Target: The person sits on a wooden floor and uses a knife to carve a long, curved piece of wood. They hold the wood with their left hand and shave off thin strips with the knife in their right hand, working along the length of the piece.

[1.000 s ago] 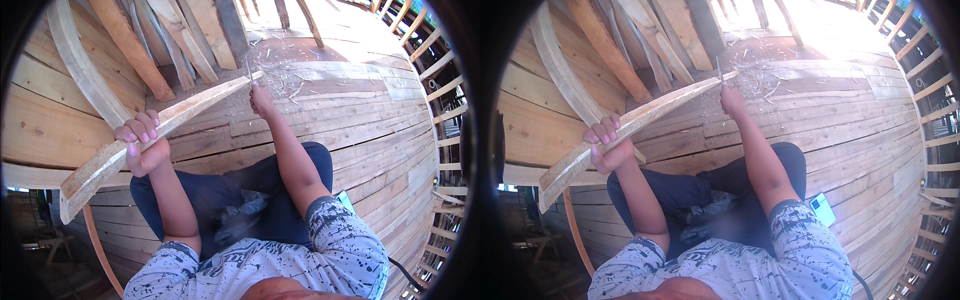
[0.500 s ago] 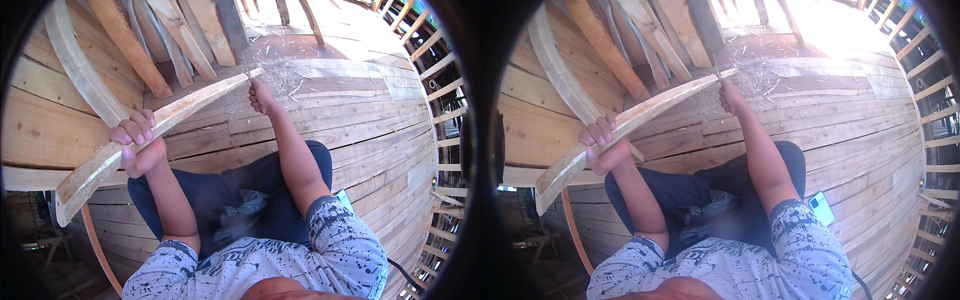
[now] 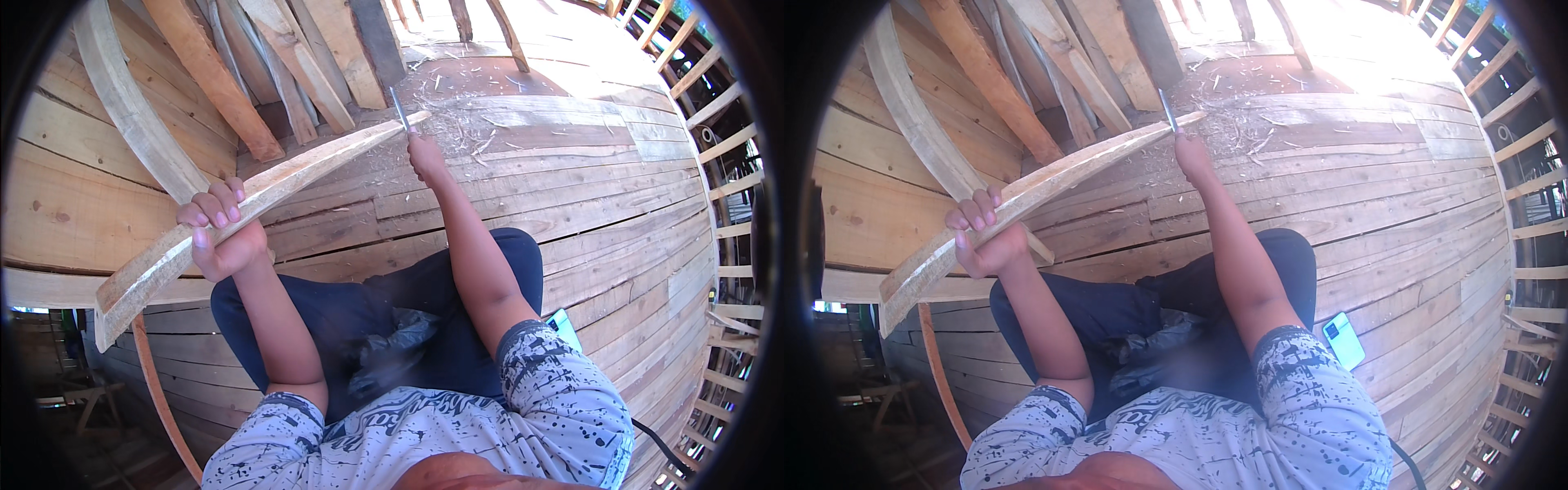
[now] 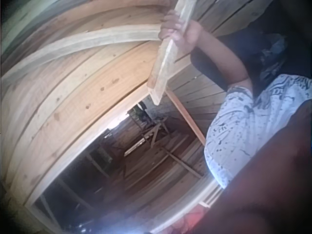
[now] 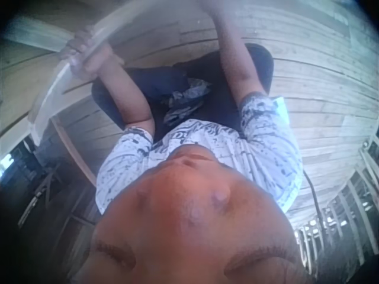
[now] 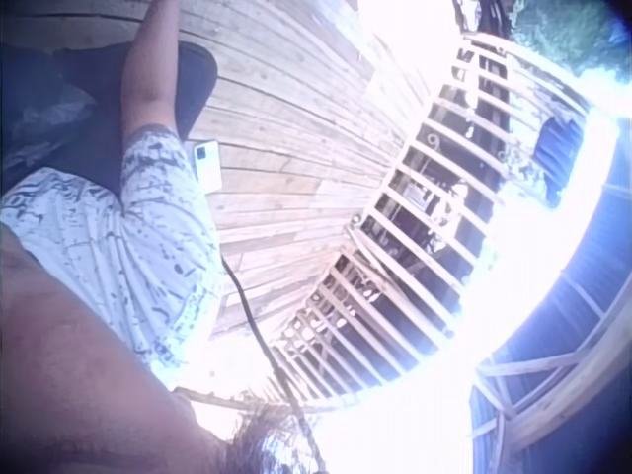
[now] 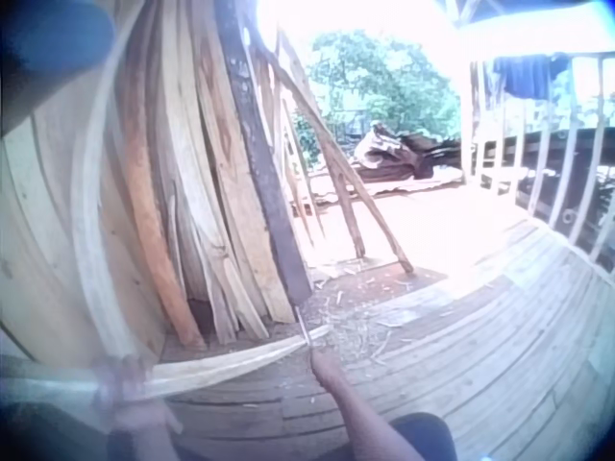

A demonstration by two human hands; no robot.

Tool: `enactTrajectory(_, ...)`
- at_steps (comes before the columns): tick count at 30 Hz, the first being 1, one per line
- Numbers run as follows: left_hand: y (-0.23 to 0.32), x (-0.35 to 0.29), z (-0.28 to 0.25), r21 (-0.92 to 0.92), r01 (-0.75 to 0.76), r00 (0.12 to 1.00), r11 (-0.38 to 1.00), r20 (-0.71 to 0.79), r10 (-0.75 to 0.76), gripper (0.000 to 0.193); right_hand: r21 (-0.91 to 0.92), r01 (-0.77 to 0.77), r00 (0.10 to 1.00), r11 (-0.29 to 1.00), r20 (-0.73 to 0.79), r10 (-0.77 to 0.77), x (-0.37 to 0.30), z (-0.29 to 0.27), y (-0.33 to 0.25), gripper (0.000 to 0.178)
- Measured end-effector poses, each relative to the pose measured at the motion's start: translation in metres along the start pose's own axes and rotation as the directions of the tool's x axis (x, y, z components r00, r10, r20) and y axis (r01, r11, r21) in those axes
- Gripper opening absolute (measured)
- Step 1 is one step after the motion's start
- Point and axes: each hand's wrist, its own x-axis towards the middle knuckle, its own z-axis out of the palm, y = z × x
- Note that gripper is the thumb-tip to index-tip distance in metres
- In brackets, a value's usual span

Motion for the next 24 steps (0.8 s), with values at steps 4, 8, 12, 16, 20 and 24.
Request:
enactTrajectory(4, 0.0, 0.0, -0.004, -0.026, 0.005, 1.0, 1.0, -0.02, -0.005, 0.01, -0.159, 0.082, 0.996, 0.984, -0.019, -0.086, 0.006, -0.003, 0.01, 0.056)
enactTrajectory(8, 0.003, -0.001, -0.001, 0.008, 0.001, 0.999, 1.0, -0.038, 0.0, 0.01, -0.08, 0.034, 0.997, 0.996, 0.072, -0.028, -0.013, 0.004, -0.007, 0.056)
enactTrajectory(12, -0.001, 0.0, -0.001, 0.003, -0.001, 0.998, 1.0, -0.065, 0.001, 0.011, -0.032, 0.105, 0.994, 0.994, 0.019, -0.104, -0.009, 0.001, -0.008, 0.049)
enactTrajectory(16, 0.002, 0.0, -0.008, 0.011, 0.001, 0.996, 1.0, -0.094, 0.0, 0.012, -0.005, 0.081, 0.99, 0.997, 0.116, -0.08, -0.023, 0.007, -0.008, 0.049)
enactTrajectory(20, -0.002, 0.001, -0.001, 0.007, 0.0, 0.994, 1.0, -0.113, 0.001, 0.013, -0.138, 0.173, 0.985, 0.975, 0.006, -0.174, 0.0, 0.002, 0.0, 0.05)
enactTrajectory(24, 0.001, 0.001, -0.002, 0.044, 0.002, 0.994, 0.999, -0.111, 0.002, 0.012, -0.096, 0.13, 0.991, 0.987, 0.038, -0.127, -0.022, 0.008, -0.01, 0.055)
